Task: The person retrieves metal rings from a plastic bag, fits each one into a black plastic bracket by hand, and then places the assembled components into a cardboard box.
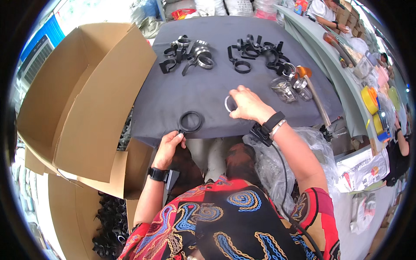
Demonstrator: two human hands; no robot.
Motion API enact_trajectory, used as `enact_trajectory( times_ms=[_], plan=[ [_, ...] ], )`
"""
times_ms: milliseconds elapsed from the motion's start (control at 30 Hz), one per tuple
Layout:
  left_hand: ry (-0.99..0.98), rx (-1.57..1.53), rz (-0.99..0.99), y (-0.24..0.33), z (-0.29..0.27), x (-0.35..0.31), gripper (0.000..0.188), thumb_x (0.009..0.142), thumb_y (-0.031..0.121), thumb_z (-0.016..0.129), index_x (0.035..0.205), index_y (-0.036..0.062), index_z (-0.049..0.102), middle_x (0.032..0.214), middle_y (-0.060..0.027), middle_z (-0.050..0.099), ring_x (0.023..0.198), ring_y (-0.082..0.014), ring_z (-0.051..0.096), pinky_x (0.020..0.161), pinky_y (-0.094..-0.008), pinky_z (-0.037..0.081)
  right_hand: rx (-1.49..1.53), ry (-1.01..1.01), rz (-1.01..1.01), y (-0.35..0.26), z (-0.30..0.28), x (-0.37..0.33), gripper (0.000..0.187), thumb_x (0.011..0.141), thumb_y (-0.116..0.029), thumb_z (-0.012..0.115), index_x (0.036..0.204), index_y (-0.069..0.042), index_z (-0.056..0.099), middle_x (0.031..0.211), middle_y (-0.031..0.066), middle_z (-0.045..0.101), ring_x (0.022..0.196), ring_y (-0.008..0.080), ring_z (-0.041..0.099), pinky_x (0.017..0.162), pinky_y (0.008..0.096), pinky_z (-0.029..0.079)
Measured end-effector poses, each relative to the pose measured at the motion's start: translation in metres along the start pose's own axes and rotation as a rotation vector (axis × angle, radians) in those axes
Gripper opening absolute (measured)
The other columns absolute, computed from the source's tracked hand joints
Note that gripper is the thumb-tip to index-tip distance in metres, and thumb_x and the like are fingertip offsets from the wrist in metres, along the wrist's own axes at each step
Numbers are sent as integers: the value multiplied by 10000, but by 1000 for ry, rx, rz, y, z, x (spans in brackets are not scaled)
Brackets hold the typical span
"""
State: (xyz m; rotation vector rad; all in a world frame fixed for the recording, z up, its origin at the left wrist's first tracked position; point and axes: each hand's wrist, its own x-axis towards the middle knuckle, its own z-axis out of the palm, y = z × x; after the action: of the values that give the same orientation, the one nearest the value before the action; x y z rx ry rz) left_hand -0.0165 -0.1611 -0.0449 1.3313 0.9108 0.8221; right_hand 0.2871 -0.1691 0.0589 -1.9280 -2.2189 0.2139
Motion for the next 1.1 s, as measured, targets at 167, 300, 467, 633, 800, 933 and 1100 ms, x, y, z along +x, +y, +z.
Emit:
enact_trajectory(
  times_ms=[167, 300, 467, 633, 800, 933, 1100],
  plan=[
    [-40, -79, -67, 0, -2, 2, 218, 943, 162, 530, 799, 17, 606, 693, -27, 586, 693, -117, 531, 713, -261, 416, 144, -132, -466, -50, 0, 25, 655, 632, -115, 709, 1247, -12, 509, 1195, 168, 539, 1091, 345, 511, 952, 408, 431],
    [-25, -81, -89, 2, -1, 2, 217, 942, 165, 543, 797, 24, 622, 699, -13, 593, 692, -107, 534, 713, -257, 417, 114, -310, -566, -78, 9, 49, 648, 611, -32, 658, 1243, -27, 517, 1217, 134, 544, 1077, 345, 512, 934, 406, 438],
    [-11, -111, -90, -3, -1, 6, 214, 935, 160, 560, 775, 30, 618, 679, 4, 581, 662, -85, 509, 664, -243, 399, 81, -315, -713, -84, 28, 63, 659, 608, 39, 608, 1257, -2, 504, 1213, 128, 541, 1098, 338, 516, 919, 420, 458],
    [-1, -138, -99, -5, -3, 7, 210, 927, 148, 576, 758, 31, 614, 652, 14, 566, 623, -63, 478, 598, -230, 374, 15, -383, -722, -92, 26, 69, 639, 615, 48, 619, 1244, 27, 510, 1196, 153, 542, 1074, 343, 544, 892, 411, 488],
    [-35, -107, -126, -1, -6, 6, 207, 935, 156, 559, 790, 24, 626, 710, -13, 608, 689, -100, 540, 687, -250, 425, -91, -361, -757, -97, 29, 67, 626, 644, -17, 665, 1250, 25, 512, 1223, 188, 543, 1104, 358, 545, 894, 421, 493],
    [-27, -115, -125, -3, -5, 3, 205, 935, 160, 560, 799, 24, 629, 713, -12, 607, 686, -100, 537, 683, -249, 425, -42, -383, -686, -101, 25, 65, 585, 747, -171, 695, 1267, 21, 509, 1339, 223, 490, 1209, 375, 499, 974, 443, 450],
    [-47, -108, -104, -3, 2, 5, 198, 937, 155, 559, 807, 19, 623, 726, -11, 603, 696, -101, 538, 690, -250, 424, 63, -134, -506, -104, 63, 72, 568, 890, -372, 580, 1294, 16, 487, 1401, 218, 436, 1307, 359, 412, 1068, 474, 352]
  ],
)
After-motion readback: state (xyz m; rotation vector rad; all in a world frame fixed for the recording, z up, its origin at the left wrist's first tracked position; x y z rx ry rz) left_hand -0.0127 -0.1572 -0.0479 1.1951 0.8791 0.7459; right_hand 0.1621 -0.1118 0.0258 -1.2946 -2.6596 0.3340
